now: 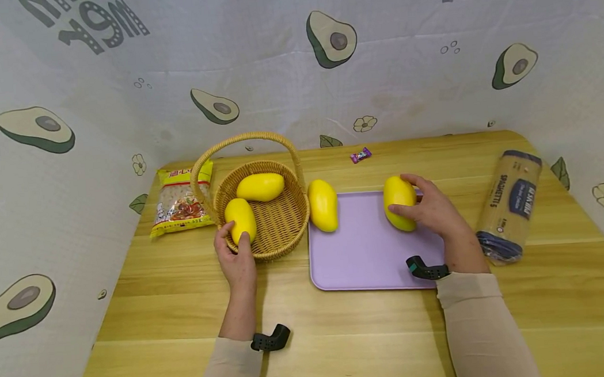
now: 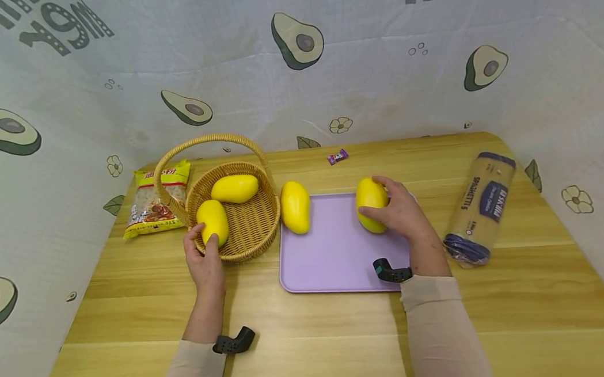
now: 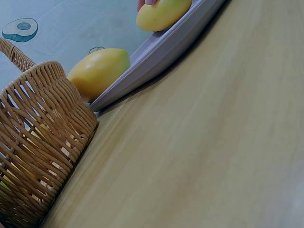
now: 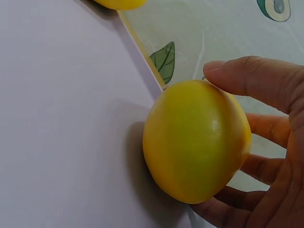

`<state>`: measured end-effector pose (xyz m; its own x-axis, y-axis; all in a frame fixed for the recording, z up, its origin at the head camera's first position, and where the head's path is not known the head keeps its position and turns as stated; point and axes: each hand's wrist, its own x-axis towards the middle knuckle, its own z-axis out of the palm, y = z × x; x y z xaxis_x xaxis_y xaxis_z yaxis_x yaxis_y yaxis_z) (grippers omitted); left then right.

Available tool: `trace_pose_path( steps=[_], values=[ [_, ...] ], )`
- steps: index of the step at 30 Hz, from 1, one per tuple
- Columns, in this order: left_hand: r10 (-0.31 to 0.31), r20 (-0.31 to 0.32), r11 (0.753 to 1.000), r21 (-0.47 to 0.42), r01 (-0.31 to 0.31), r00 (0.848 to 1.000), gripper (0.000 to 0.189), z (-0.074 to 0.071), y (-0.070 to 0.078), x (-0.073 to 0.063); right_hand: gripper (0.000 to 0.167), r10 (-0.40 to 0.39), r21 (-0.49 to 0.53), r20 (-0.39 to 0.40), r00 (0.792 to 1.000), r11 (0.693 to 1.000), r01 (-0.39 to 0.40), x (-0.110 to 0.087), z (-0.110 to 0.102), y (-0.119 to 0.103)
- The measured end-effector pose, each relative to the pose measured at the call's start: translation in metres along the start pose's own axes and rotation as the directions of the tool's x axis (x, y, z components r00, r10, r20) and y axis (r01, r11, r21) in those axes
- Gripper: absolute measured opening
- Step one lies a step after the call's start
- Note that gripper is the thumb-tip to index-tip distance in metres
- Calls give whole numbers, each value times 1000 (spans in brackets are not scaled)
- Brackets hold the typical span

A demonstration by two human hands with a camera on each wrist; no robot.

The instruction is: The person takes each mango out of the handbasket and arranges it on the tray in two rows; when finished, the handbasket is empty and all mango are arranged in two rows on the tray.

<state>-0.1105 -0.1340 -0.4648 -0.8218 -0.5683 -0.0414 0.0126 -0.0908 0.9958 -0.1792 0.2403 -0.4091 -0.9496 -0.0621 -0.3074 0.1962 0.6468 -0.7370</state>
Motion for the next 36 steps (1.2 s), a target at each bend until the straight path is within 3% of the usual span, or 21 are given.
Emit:
trace_pose_path(
  steps=[19,28,36],
  values=[
    [-2,2,1000,8,2,1000,33,0,0,0,96,12,-3,8,1000,1000,-12,-1,-2,1],
    [9,5,1000,-5,-9,1000,34,0,1,0,102,16,-62,-28,999,998,-18,-6,-8,-2],
    [13,6,1000,12,-13,1000,34,0,1,0,95,6,-111,-29,1000,994,-9,-5,-6,0]
  ],
)
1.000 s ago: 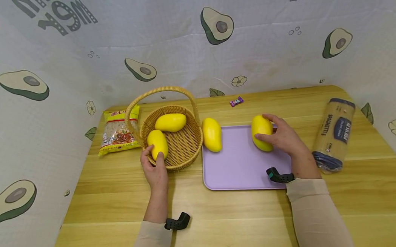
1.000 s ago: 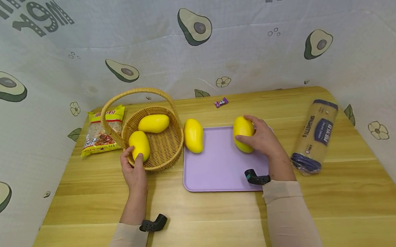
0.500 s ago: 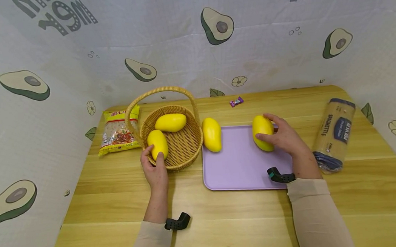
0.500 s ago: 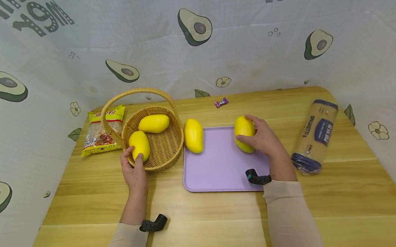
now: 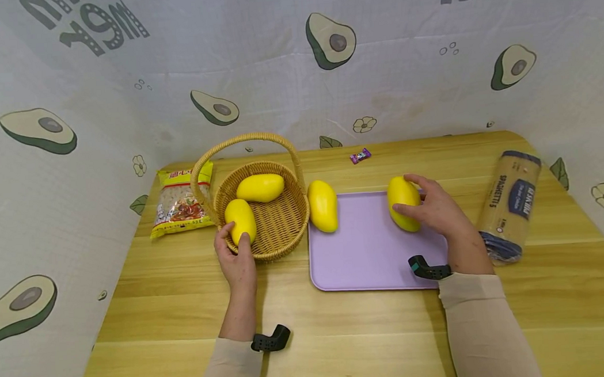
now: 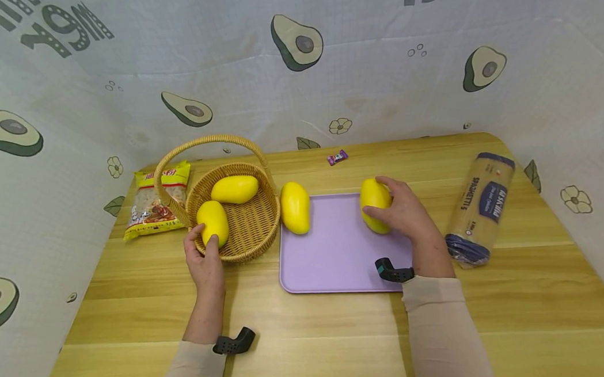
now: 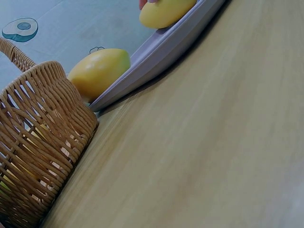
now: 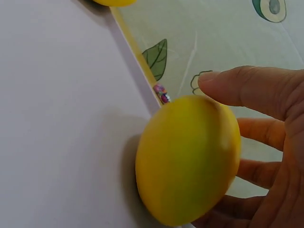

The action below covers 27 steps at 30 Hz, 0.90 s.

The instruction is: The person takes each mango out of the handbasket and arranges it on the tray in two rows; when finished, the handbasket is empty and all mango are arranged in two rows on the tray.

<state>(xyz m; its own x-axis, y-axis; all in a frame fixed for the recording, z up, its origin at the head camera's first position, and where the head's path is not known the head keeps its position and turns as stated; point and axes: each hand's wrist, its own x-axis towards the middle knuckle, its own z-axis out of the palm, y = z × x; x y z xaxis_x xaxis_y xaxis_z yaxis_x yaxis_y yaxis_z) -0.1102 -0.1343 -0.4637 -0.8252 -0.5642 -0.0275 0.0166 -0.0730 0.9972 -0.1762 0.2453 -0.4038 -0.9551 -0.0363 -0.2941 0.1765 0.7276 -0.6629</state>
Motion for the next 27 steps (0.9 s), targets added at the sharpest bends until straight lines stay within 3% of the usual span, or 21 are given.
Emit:
trace_pose_path(
  steps=[11,27],
  values=[
    [9,-8,1000,-1,-9,1000,34,0,-1,1,93,-16,-18,-3,1000,1000,16,0,0,0],
    [-13,16,1000,21,12,1000,34,-2,0,-1,93,24,25,-5,1000,999,-24,1,1,1]
  ],
)
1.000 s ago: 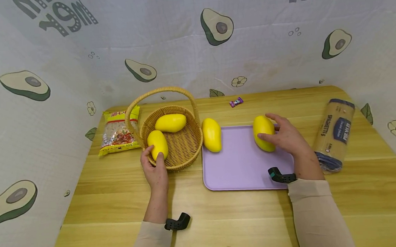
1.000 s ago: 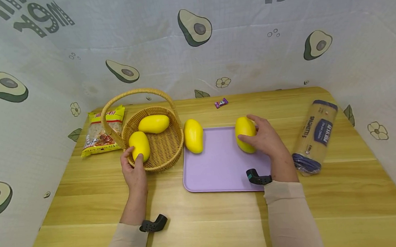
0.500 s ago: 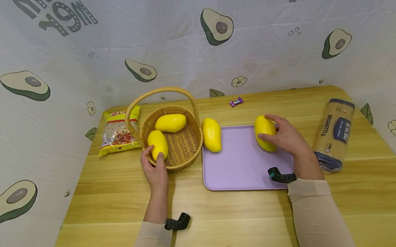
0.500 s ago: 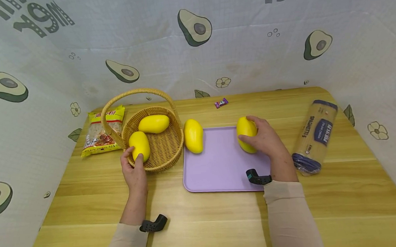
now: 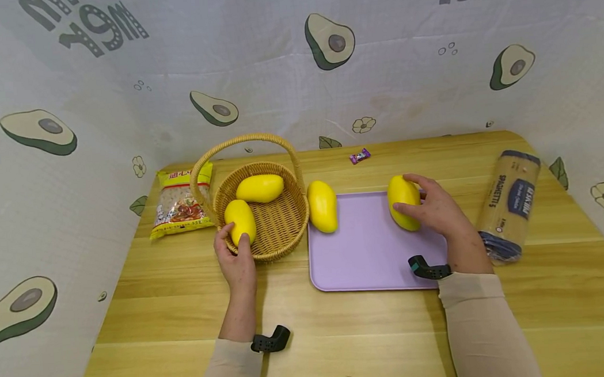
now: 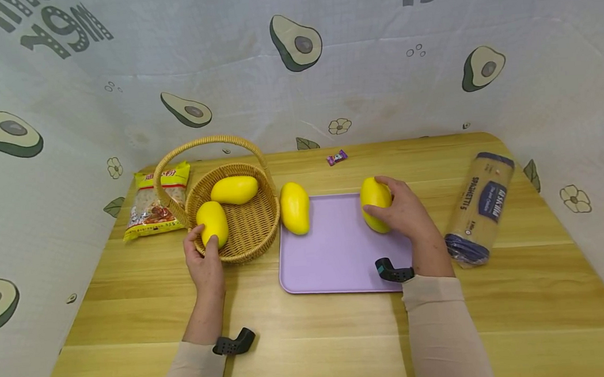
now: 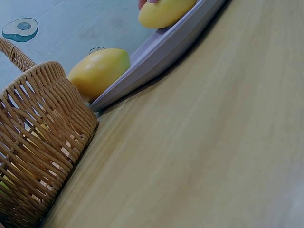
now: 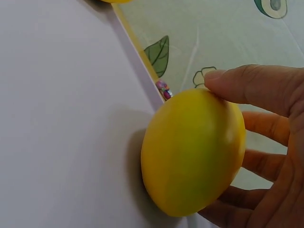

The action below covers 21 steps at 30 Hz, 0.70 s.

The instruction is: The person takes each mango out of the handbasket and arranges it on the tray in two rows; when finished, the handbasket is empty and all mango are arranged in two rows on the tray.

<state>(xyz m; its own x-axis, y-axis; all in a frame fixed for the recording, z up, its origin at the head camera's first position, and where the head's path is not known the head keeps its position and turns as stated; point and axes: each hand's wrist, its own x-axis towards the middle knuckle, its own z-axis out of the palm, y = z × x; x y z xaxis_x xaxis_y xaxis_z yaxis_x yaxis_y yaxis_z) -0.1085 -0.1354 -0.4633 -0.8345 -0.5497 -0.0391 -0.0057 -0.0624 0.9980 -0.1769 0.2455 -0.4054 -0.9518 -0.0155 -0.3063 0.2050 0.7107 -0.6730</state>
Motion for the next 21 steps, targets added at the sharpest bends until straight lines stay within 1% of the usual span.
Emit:
trace_pose_path(
  steps=[8,11,14,17,21],
  values=[
    [13,-14,1000,9,-12,1000,34,0,-2,1,97,2,5,6,1000,1000,-2,-1,-3,0],
    [19,-16,1000,7,-19,1000,34,0,-3,1,98,-12,-21,-18,1000,1000,11,-4,-5,-3],
    [17,-15,1000,3,-17,1000,34,0,-3,1,96,-52,-68,-59,997,997,48,-9,-8,-10],
    [10,-12,1000,-4,-10,1000,34,0,-3,1,91,-105,-83,-82,991,992,99,-18,-7,-25],
    [4,0,1000,-7,-4,1000,37,-1,-2,1,84,-200,-104,-64,978,976,193,-34,1,-50]
  ],
)
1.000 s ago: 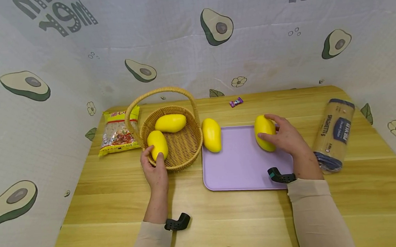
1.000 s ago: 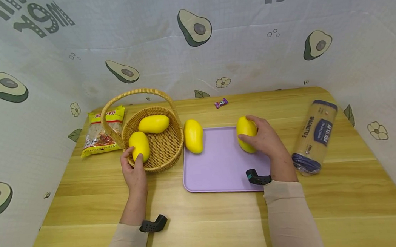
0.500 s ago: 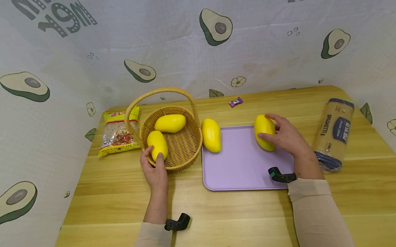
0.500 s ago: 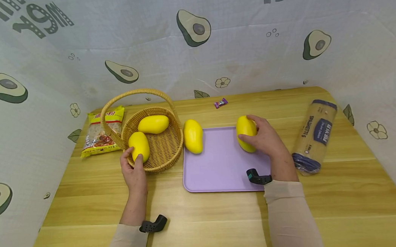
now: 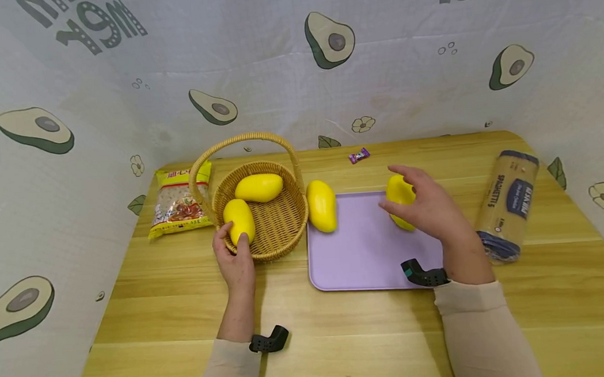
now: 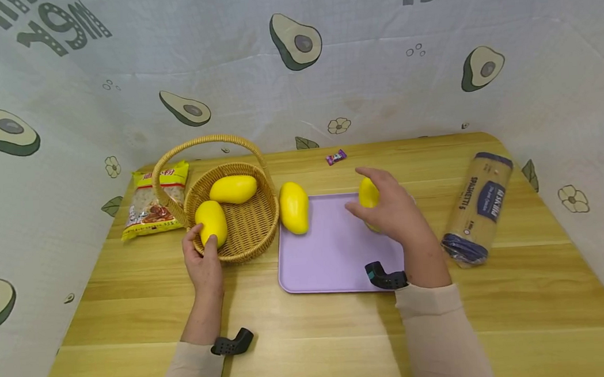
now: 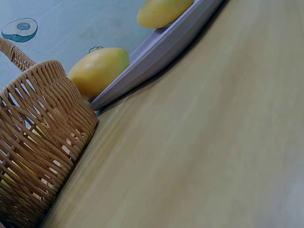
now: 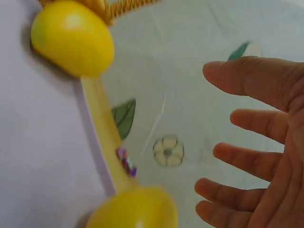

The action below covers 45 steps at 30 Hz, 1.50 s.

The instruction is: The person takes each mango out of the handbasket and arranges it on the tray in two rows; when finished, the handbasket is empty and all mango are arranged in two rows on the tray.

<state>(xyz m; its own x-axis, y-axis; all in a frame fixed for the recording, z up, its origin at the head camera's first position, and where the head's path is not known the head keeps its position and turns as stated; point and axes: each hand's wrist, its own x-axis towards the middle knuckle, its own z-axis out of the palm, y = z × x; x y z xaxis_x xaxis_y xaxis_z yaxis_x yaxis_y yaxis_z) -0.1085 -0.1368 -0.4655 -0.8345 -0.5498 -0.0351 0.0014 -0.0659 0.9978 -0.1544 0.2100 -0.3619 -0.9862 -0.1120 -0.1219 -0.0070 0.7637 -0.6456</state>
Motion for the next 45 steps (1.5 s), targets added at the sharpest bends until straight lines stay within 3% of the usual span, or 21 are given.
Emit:
trace_pose_path(
  steps=[4,7,15,18,26,38,45],
  values=[
    [-4,9,1000,9,4,1000,40,0,0,-1,78,-119,26,54,992,993,117,-10,12,-24],
    [-9,5,1000,21,9,1000,42,-1,1,-1,74,-227,91,81,970,971,220,-14,29,-40],
    [-8,-1,1000,15,8,1000,49,0,2,-1,61,-506,94,61,861,861,499,-16,90,-85],
    [2,1,1000,13,-2,1000,50,-1,2,-1,61,-535,110,52,843,842,528,-14,106,-100],
    [12,10,1000,18,-12,1000,54,-1,2,0,63,-511,172,57,858,851,495,5,135,-131],
    [33,0,999,8,-33,999,55,-3,3,0,68,-417,191,207,885,904,381,40,166,-167],
    [22,-6,1000,-9,-22,1000,58,-1,2,2,72,-348,225,252,903,929,295,57,179,-172]
  ],
)
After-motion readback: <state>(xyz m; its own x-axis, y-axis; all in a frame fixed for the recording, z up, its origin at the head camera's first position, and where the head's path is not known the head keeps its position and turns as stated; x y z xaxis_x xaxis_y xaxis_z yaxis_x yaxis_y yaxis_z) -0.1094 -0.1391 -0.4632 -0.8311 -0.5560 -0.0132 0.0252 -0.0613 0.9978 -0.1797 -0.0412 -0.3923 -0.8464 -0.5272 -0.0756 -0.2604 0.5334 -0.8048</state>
